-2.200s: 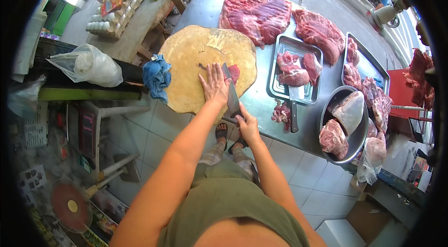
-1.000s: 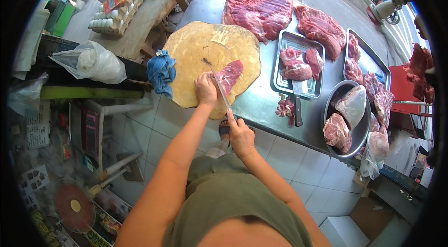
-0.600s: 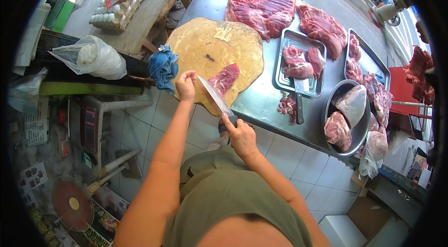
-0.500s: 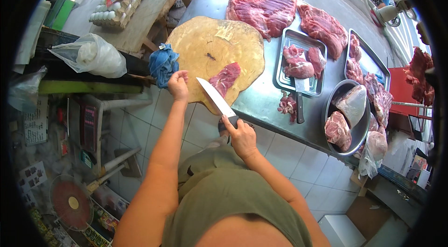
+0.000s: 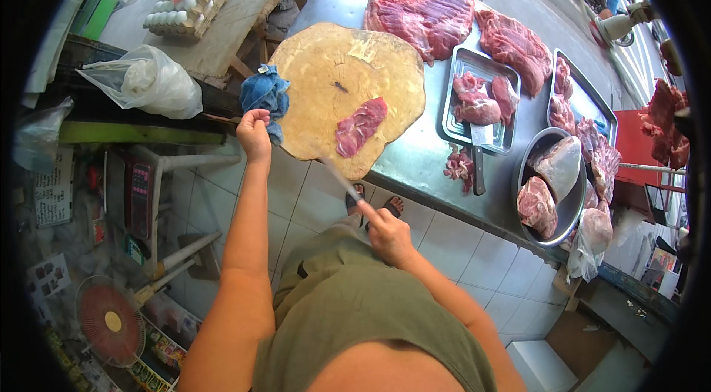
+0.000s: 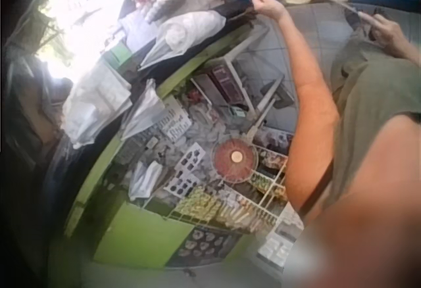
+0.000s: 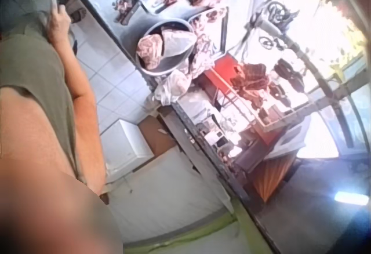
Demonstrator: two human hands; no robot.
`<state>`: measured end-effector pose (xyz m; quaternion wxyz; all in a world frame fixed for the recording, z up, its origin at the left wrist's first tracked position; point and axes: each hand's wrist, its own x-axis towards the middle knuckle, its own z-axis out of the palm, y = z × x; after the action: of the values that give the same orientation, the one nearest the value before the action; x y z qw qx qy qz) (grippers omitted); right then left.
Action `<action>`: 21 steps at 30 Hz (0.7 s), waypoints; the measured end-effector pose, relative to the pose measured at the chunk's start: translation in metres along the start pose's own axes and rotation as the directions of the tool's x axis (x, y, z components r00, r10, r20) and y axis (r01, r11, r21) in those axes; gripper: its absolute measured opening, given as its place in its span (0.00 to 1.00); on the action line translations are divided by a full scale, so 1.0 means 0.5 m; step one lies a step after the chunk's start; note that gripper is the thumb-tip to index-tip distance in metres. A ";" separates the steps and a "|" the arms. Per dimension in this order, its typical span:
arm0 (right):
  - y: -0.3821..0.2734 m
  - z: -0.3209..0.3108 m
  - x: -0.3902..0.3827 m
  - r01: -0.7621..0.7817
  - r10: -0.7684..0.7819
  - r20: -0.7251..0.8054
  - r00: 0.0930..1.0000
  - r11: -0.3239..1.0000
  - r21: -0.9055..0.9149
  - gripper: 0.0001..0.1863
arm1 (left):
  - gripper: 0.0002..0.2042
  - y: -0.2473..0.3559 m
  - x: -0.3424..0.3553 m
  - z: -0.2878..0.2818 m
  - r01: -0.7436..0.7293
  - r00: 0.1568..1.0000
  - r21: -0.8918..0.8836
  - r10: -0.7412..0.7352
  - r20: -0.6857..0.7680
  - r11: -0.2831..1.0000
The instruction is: The person cuts pieces of raw meat on a wooden cutting board using a cleaver, then places the cut pieces into a plastic bag. They also weigh green vegetables on a digital scale and place them into a separate plastic bag. The person handles multiple items including meat, vegetables, and plastic bags throughout the clip.
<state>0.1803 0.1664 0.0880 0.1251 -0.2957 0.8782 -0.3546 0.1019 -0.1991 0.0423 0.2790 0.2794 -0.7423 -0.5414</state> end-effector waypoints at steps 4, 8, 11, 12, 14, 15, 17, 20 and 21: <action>0.002 0.001 0.020 -0.149 0.183 -0.128 0.975 0.961 0.233 0.36 | 0.06 0.035 -0.075 0.091 -0.120 0.949 0.275 0.028 0.315 0.954; 0.020 0.028 0.053 -0.165 0.203 -0.144 0.969 0.957 0.239 0.36 | 0.11 0.053 -0.128 0.201 -0.490 0.775 0.218 0.307 0.552 0.844; 0.038 0.055 0.046 -0.169 0.199 -0.123 0.972 0.961 0.217 0.36 | 0.12 0.044 -0.136 0.229 -0.513 0.760 0.247 0.301 0.576 0.822; 0.044 0.063 0.039 -0.164 0.195 -0.140 0.971 0.964 0.209 0.35 | 0.13 0.040 -0.134 0.236 -0.559 0.741 0.225 0.360 0.566 0.798; 0.052 0.078 0.036 -0.117 0.132 -0.207 0.969 0.990 0.080 0.31 | 0.10 0.034 -0.128 0.237 -0.588 0.701 0.210 0.363 0.614 0.781; 0.056 0.085 0.043 -0.133 0.146 -0.187 0.972 0.988 0.080 0.31 | 0.12 0.032 -0.125 0.238 -0.609 0.675 0.192 0.377 0.634 0.769; 0.064 0.087 0.074 -0.223 0.214 -0.076 0.974 0.965 -0.138 0.34 | 0.17 0.038 -0.113 0.250 -0.629 0.637 0.145 0.400 0.659 0.763; 0.061 0.089 0.150 -0.206 0.209 -0.121 0.970 0.978 0.037 0.36 | 0.07 0.050 -0.109 0.251 -0.565 0.697 0.296 0.253 0.671 0.770; 0.062 0.089 0.176 -0.220 0.226 -0.100 0.969 0.973 0.069 0.36 | 0.06 0.051 -0.108 0.251 -0.604 0.674 0.276 0.294 0.678 0.748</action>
<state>0.1163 0.1064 0.0335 0.1254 -0.1719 0.9007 -0.3788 0.0464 -0.0725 0.0284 0.0818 -0.0437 -0.9463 -0.3096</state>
